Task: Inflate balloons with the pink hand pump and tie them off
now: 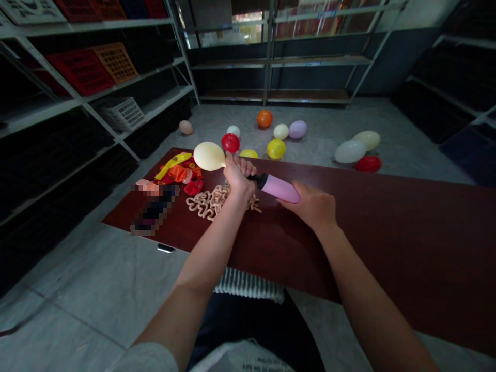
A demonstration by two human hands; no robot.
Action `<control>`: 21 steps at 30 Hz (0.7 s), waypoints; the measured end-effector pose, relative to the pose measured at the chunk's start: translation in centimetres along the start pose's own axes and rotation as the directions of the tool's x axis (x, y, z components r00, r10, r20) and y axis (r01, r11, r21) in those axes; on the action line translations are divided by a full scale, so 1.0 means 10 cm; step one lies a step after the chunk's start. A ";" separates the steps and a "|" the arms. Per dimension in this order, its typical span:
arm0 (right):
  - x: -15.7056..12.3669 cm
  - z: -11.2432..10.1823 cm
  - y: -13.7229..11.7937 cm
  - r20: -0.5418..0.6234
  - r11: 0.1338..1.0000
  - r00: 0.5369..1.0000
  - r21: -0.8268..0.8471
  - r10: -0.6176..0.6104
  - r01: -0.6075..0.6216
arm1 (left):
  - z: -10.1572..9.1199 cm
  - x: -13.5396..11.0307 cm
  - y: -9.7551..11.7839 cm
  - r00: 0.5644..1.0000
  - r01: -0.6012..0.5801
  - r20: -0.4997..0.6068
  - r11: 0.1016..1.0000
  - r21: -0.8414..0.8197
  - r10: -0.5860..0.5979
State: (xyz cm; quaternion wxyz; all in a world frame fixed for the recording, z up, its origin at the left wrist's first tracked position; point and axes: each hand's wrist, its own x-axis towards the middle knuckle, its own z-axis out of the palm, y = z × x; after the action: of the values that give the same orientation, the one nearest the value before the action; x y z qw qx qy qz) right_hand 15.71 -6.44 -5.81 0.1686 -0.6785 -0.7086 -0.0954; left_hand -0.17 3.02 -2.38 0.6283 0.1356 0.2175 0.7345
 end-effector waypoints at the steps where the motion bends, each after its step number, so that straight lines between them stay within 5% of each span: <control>1: 0.00 0.01 0.01 -0.008 1.000 1.000 -0.004 -0.009 0.009 | -0.01 0.02 0.01 1.000 -0.002 0.002 1.000 -0.013 0.002; 13: -0.03 -0.08 0.36 -0.044 0.984 0.998 -0.174 -0.036 0.028 | -0.14 0.25 0.32 0.994 -0.082 -0.085 0.993 -0.080 0.075; 21: -0.04 -0.12 0.49 -0.077 0.984 0.997 -0.178 -0.004 -0.010 | -0.15 0.27 0.57 0.987 -0.148 0.044 0.984 -0.097 0.153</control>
State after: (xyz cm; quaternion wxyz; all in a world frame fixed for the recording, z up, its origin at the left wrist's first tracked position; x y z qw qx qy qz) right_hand 20.75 -6.96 -5.35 0.1343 -0.6879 -0.6891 -0.1842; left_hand -6.23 4.81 -1.08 0.5821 0.1409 0.1558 0.7855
